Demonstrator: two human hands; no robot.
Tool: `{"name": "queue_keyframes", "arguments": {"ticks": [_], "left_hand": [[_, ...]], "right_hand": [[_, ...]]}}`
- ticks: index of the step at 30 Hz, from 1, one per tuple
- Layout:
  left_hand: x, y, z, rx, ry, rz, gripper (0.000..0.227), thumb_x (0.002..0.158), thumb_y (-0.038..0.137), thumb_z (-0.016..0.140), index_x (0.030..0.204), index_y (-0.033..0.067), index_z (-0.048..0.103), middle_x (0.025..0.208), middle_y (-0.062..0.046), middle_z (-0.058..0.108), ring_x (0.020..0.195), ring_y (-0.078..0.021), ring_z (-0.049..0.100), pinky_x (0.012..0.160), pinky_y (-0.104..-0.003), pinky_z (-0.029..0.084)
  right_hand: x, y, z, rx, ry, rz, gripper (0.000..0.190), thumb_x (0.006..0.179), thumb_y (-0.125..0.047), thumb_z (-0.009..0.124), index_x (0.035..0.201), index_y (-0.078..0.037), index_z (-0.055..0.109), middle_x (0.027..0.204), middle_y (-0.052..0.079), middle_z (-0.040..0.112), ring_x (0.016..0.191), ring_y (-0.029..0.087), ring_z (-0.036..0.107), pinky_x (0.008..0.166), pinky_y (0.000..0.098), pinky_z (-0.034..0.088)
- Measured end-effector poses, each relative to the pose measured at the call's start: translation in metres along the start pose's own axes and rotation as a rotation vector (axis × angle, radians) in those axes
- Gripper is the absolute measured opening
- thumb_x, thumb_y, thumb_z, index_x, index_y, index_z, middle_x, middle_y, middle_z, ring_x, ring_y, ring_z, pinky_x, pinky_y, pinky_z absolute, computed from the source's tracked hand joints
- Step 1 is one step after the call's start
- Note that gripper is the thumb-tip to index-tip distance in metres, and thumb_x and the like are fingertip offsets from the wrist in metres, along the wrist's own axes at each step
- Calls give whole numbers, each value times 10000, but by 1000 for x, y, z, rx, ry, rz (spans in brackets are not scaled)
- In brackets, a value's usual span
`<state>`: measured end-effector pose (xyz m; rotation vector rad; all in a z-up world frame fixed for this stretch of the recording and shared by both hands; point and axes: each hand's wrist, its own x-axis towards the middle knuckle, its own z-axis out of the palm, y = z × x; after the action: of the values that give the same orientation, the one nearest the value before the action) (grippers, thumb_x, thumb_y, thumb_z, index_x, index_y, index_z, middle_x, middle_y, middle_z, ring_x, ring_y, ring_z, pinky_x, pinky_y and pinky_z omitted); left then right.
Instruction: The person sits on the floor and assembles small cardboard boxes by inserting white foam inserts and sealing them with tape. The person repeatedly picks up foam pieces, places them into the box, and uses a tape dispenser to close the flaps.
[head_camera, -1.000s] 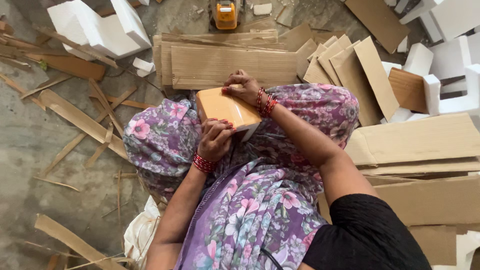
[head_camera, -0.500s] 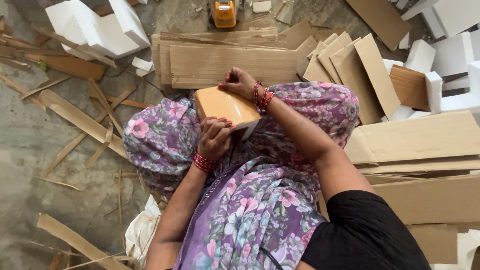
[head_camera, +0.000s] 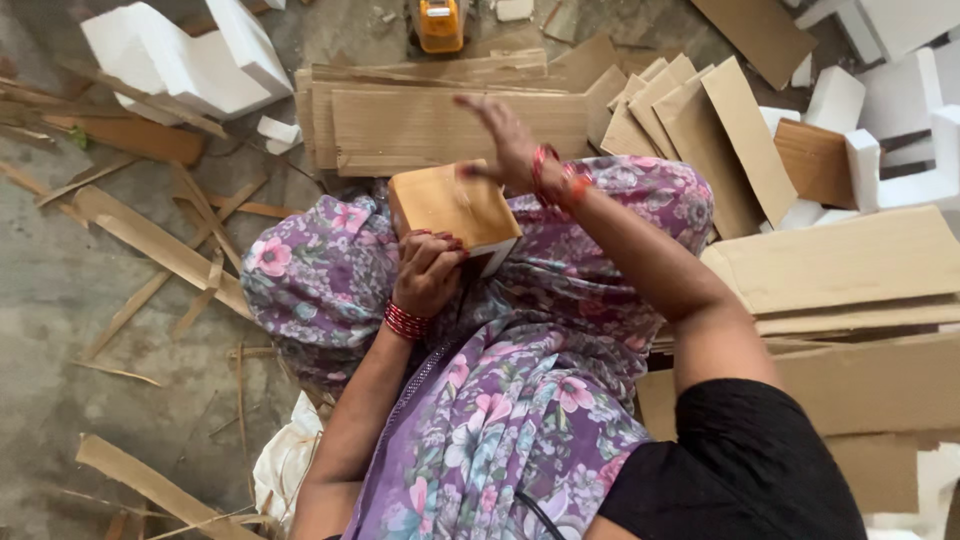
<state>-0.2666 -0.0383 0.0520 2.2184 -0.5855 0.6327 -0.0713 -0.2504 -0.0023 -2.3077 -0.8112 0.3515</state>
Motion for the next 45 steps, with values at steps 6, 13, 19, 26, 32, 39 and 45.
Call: {"name": "queue_keyframes", "arguments": {"ticks": [6, 13, 19, 26, 32, 39, 45], "left_hand": [[-2, 2, 5, -37, 48, 84, 135, 869, 26, 782, 946, 115, 715, 1033, -10, 676, 1040, -209, 658, 1011, -414, 489], [-2, 0, 3, -23, 22, 22, 182, 824, 1, 769, 971, 97, 723, 1054, -23, 681, 1069, -234, 656, 1036, -439, 483], [1, 4, 0, 2, 0, 31, 208, 795, 6, 768, 972, 104, 721, 1065, -28, 684, 1080, -239, 653, 1035, -446, 484], [-4, -2, 5, 4, -1, 20, 211, 807, 0, 774, 979, 111, 724, 1065, -25, 685, 1082, -234, 651, 1035, -437, 492], [1, -7, -1, 19, 97, -66, 242, 759, 12, 794, 949, 105, 676, 1030, -53, 677, 1062, -257, 645, 1032, -449, 488], [62, -16, -18, -139, 70, -364, 300, 790, 60, 741, 1080, 62, 666, 1111, -114, 655, 1096, -306, 660, 1015, -433, 543], [126, -23, -52, -193, -132, -306, 681, 904, 395, 815, 1422, 32, 563, 1495, -155, 558, 1383, -331, 540, 1170, -424, 414]], "right_hand": [[-66, -43, 21, -84, -86, 222, 1268, 640, -656, 912, 1615, -244, 215, 1673, 180, 153, 1504, 425, 229, 1114, 690, 254], [12, 1, 21, -108, 27, 408, 1129, 752, -718, 834, 1620, -342, 218, 1684, 170, 150, 1496, 424, 263, 1145, 666, 275], [32, 0, 16, -246, 102, 213, 1144, 740, -754, 781, 1617, -310, 197, 1664, 169, 240, 1513, 419, 317, 1089, 652, 337], [28, -3, 45, -76, 71, 379, 1026, 786, -694, 807, 1587, -321, 285, 1629, 131, 278, 1413, 440, 361, 1127, 667, 273], [29, 16, 12, -227, 329, 337, 776, 922, -598, 743, 1550, -279, 417, 1591, 96, 429, 1409, 346, 476, 1123, 595, 373], [-40, -100, -13, -506, 100, -129, 754, 668, -305, 815, 1376, -306, 554, 1244, 47, 618, 1176, 294, 583, 999, 520, 423], [-20, -86, -96, -285, -206, 85, 481, 770, -409, 802, 1175, -180, 681, 1146, 86, 675, 1082, 296, 648, 885, 431, 531]]}}
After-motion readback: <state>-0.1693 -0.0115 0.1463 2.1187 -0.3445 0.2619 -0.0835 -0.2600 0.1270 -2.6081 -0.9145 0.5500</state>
